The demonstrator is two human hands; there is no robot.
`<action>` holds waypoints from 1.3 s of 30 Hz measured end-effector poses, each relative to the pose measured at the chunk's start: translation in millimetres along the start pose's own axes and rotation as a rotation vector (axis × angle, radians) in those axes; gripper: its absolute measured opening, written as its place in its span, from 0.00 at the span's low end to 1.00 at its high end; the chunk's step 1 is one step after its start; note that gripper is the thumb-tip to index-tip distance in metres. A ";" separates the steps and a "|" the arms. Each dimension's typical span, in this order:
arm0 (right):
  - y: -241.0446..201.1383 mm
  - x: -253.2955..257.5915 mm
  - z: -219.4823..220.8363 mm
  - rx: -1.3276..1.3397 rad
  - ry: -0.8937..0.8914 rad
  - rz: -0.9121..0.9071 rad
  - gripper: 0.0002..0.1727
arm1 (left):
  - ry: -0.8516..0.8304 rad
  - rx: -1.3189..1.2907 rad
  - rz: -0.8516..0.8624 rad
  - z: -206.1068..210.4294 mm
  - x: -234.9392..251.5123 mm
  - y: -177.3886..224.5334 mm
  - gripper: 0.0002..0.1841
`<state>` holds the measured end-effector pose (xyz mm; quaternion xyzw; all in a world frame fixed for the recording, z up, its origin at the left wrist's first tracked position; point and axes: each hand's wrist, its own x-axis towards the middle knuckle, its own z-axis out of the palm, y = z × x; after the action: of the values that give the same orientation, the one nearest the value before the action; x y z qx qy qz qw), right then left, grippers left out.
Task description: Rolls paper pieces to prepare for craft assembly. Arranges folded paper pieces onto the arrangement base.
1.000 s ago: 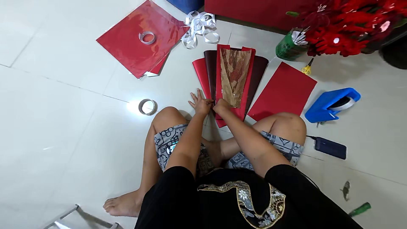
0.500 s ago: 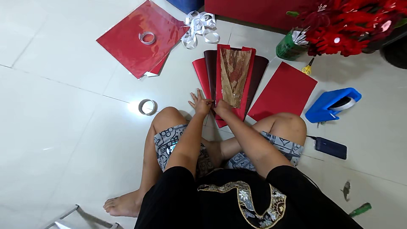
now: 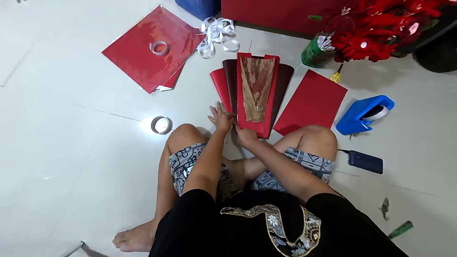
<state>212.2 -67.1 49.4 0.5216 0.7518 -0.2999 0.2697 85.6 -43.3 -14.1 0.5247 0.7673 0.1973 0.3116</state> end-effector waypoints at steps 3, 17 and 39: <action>-1.2 -3.8 1.1 -0.014 -0.004 -0.010 0.40 | 0.075 -0.029 -0.050 0.1 -1.8 3.2 0.20; 226.4 -91.6 -87.5 0.989 0.898 0.143 0.20 | 0.156 0.029 -0.224 -2.7 -9.9 7.0 0.42; 405.4 -99.8 -41.5 1.757 1.099 0.875 0.40 | 0.174 -0.004 -0.198 2.5 -6.2 2.6 0.44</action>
<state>622.8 13.0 80.5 0.8109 0.0489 -0.3348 -0.4774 90.6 -48.2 -12.6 0.4266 0.8392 0.2118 0.2626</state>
